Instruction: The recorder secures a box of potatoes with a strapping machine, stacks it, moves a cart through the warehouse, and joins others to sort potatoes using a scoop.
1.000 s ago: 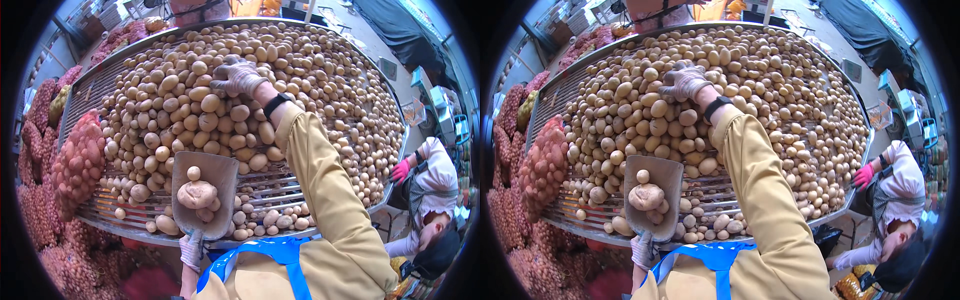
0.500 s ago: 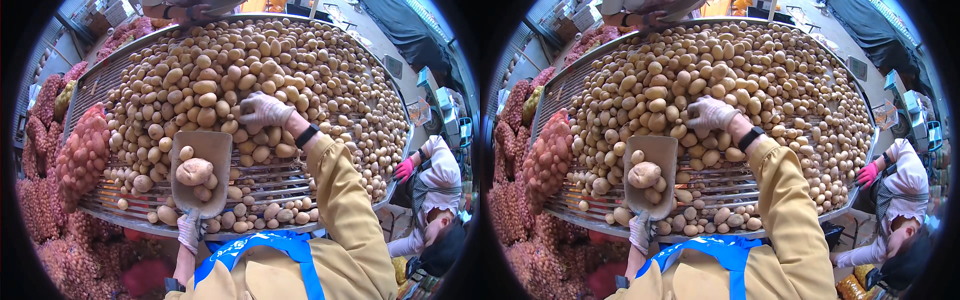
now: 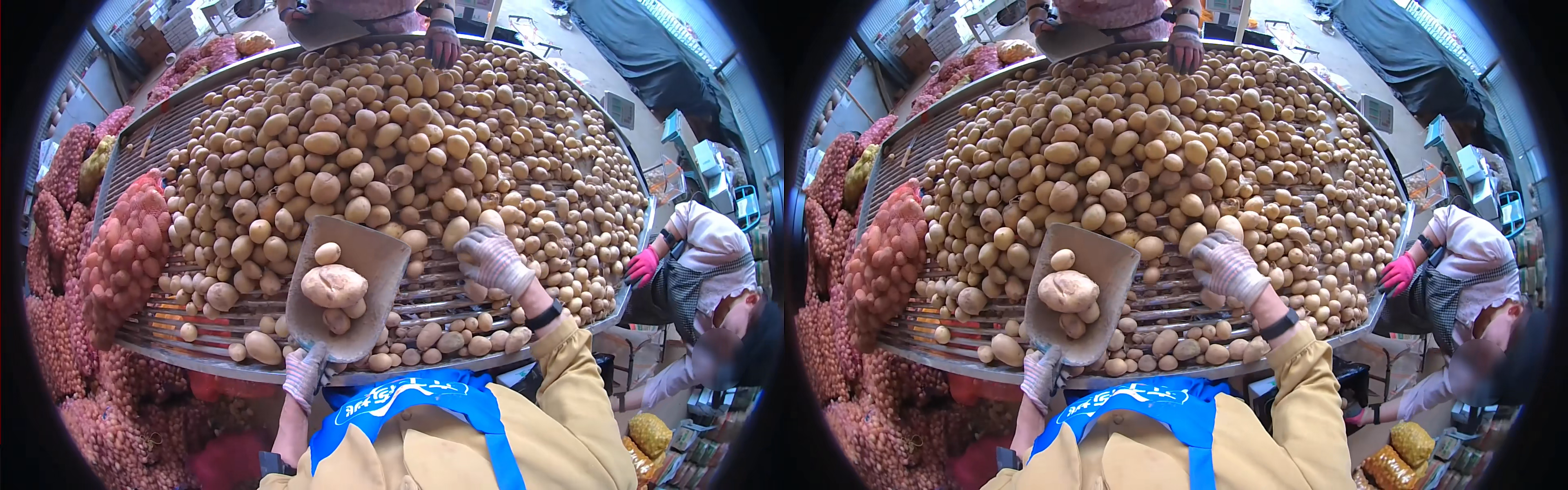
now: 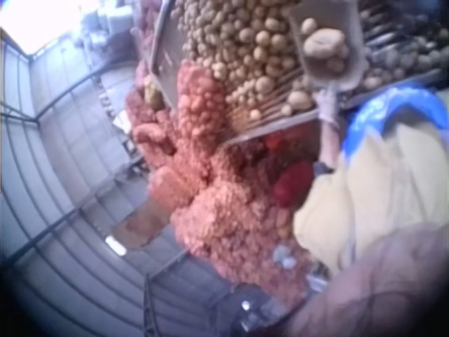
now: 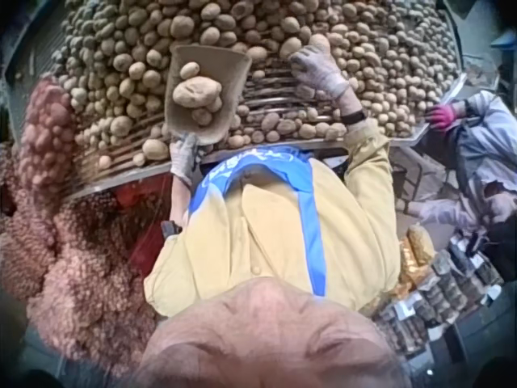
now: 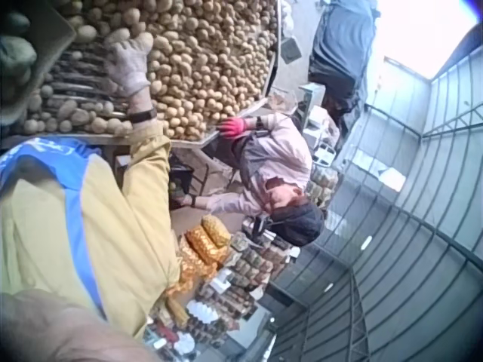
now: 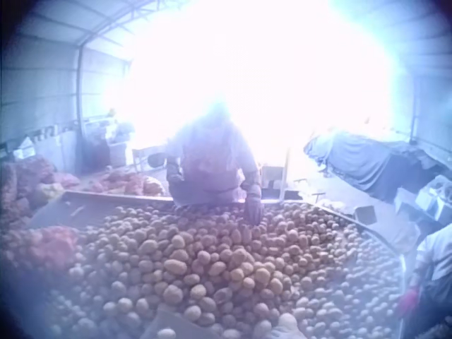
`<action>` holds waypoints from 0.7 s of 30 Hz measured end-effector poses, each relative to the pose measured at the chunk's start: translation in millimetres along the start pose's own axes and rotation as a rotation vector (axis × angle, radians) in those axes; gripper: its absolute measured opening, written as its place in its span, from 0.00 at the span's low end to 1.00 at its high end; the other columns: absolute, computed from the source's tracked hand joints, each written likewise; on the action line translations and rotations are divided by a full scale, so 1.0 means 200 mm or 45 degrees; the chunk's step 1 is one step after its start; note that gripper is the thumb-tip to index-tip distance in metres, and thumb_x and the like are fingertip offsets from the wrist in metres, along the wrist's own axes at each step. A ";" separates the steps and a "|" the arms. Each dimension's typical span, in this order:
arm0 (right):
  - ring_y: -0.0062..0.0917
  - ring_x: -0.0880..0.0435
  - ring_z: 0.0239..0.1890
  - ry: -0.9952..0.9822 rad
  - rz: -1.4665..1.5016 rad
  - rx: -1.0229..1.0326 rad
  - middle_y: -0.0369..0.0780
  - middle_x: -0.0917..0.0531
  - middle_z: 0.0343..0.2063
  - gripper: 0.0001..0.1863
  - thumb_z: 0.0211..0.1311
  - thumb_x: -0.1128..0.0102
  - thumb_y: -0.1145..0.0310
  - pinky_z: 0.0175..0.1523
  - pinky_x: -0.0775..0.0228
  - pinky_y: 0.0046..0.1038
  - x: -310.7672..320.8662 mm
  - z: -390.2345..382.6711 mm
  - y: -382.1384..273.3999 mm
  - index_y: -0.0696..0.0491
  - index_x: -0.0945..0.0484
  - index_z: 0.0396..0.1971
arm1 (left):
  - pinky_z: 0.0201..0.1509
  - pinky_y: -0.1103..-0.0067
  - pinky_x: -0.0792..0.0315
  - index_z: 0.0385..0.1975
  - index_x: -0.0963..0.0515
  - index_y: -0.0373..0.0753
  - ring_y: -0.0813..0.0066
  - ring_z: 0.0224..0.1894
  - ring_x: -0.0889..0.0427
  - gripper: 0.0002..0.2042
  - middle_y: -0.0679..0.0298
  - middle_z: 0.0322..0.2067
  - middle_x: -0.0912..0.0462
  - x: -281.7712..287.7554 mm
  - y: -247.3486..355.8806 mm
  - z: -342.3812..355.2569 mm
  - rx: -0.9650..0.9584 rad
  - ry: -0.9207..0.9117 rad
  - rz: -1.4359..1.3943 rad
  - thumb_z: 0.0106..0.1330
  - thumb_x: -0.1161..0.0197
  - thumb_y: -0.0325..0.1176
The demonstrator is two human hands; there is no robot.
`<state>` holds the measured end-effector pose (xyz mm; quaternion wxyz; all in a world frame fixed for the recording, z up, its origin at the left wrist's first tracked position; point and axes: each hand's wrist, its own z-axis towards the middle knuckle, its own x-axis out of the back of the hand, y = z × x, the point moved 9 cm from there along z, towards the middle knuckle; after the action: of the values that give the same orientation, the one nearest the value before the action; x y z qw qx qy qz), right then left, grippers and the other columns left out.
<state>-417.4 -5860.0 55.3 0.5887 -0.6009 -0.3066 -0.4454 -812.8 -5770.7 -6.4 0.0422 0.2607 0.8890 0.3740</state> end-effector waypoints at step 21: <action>0.41 0.28 0.55 0.056 0.875 0.060 0.46 0.24 0.50 0.23 0.55 0.41 0.62 0.60 0.35 0.37 0.10 0.33 -0.35 0.49 0.27 0.53 | 0.14 0.84 0.35 0.27 0.22 0.36 0.80 0.12 0.26 0.14 0.62 0.16 0.20 -0.13 0.08 -0.01 0.080 -0.113 0.256 0.65 0.38 0.43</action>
<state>-459.9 -5790.4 108.5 0.7245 -0.6456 -0.0835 -0.2268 -784.5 -5775.1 2.9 0.0357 0.3661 0.8670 0.3363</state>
